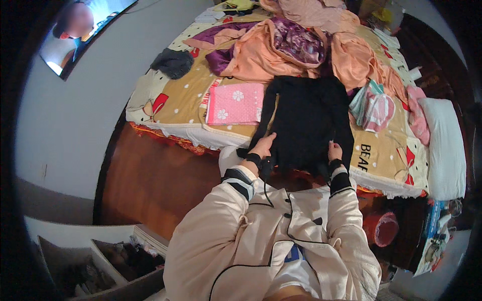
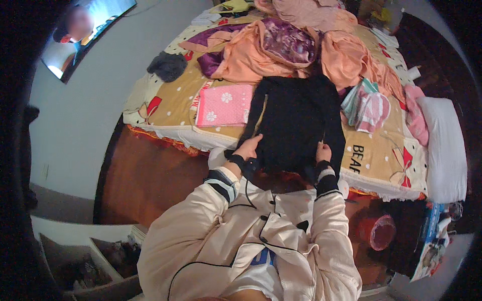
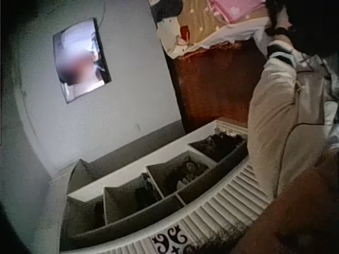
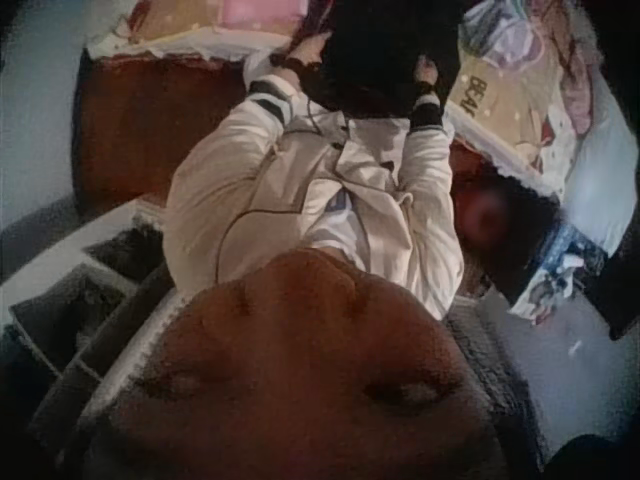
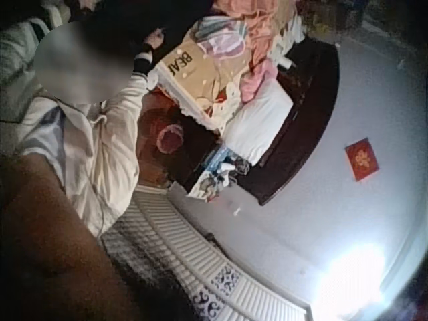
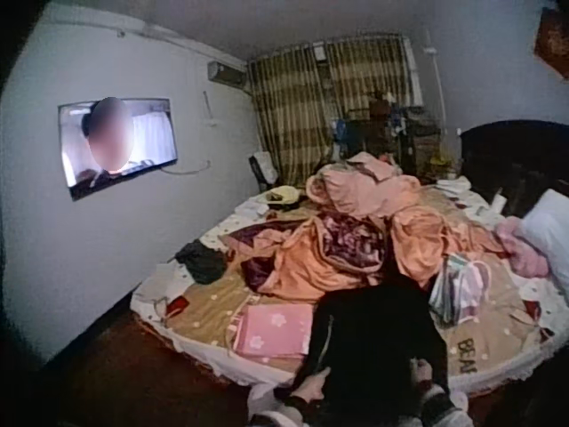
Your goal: The person folds a black garment and several small towels on a bed, then places the folded items into a shelf compartment. The person also picks up a phone and a small cloth from the bed.
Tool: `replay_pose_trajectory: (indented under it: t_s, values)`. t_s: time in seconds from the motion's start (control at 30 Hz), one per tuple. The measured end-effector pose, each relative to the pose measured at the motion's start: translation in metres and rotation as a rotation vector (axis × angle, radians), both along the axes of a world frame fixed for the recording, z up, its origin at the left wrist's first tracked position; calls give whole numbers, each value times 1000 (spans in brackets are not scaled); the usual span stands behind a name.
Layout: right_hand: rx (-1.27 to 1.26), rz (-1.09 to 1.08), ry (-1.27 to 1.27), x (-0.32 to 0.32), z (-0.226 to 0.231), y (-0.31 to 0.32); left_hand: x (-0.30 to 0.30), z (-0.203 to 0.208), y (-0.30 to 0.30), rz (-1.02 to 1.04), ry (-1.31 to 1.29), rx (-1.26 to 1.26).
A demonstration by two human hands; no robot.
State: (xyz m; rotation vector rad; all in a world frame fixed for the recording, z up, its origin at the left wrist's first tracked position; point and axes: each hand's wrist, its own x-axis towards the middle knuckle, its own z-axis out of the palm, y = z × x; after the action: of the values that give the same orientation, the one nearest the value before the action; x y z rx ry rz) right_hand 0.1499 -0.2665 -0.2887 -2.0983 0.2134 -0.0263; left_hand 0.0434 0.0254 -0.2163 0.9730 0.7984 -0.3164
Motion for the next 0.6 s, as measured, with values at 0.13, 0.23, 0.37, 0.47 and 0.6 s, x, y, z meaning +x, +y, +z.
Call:
replay_pose_trajectory:
  t_s: [0.13,0.23,0.37,0.47,0.6]
  values:
    - [132,66,99,-15,34,2,-17,33,0,-252,-118,136]
    - [295,146,236,-29,58,8,-12,26,9,-506,29,326]
    - [138,212,182,-43,69,12,-5,-22,16,-645,11,269]
    - [252,268,278,-40,60,8,-7,-36,19,-589,-36,187]
    - [328,170,232,-30,40,-3,-16,-10,21,-420,97,303]
